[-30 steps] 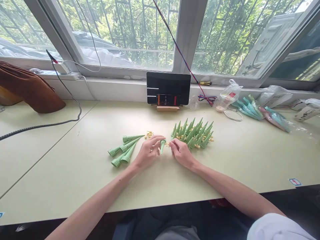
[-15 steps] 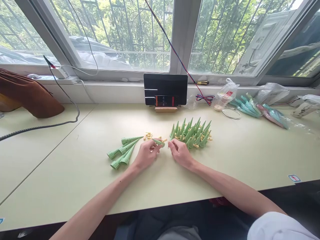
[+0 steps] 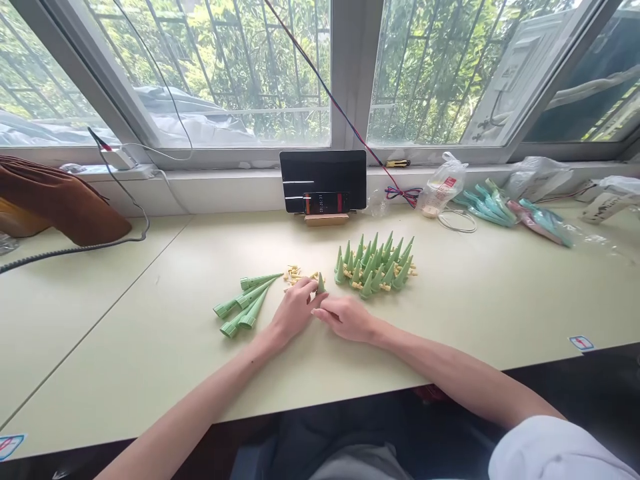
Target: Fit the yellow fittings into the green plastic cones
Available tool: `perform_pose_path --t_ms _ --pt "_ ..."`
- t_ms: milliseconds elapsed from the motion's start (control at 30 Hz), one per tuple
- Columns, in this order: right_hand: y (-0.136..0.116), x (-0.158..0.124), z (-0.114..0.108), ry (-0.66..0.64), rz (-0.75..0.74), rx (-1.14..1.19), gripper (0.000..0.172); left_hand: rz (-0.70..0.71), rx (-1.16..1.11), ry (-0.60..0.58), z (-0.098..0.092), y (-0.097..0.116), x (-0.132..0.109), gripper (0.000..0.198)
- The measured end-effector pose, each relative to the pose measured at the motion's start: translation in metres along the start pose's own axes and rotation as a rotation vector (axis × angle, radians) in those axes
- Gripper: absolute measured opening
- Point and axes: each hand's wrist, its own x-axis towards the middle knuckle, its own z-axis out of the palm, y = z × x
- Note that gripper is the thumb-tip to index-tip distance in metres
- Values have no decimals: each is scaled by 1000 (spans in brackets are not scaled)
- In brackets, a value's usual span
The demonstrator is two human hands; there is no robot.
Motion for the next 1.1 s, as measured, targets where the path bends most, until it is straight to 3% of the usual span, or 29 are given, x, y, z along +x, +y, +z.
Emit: perform_pose_path --t_ms 233,367,533,767,1100 --pt "1 -3 2 -26 -142 -153 45 -26 -56 -12 7 6 13 34" --pt "-12 -7 2 39 -317 -205 50 0 -86 -59 12 14 15 31" --pt "-26 -10 5 2 -428 -226 49 24 -76 -90 14 20 17 30" --pt "-23 -10 4 -45 -408 -285 44 45 -57 -117 15 22 28 30" --pt "-19 -10 5 -35 -361 -224 46 0 -46 -41 28 26 33 28"
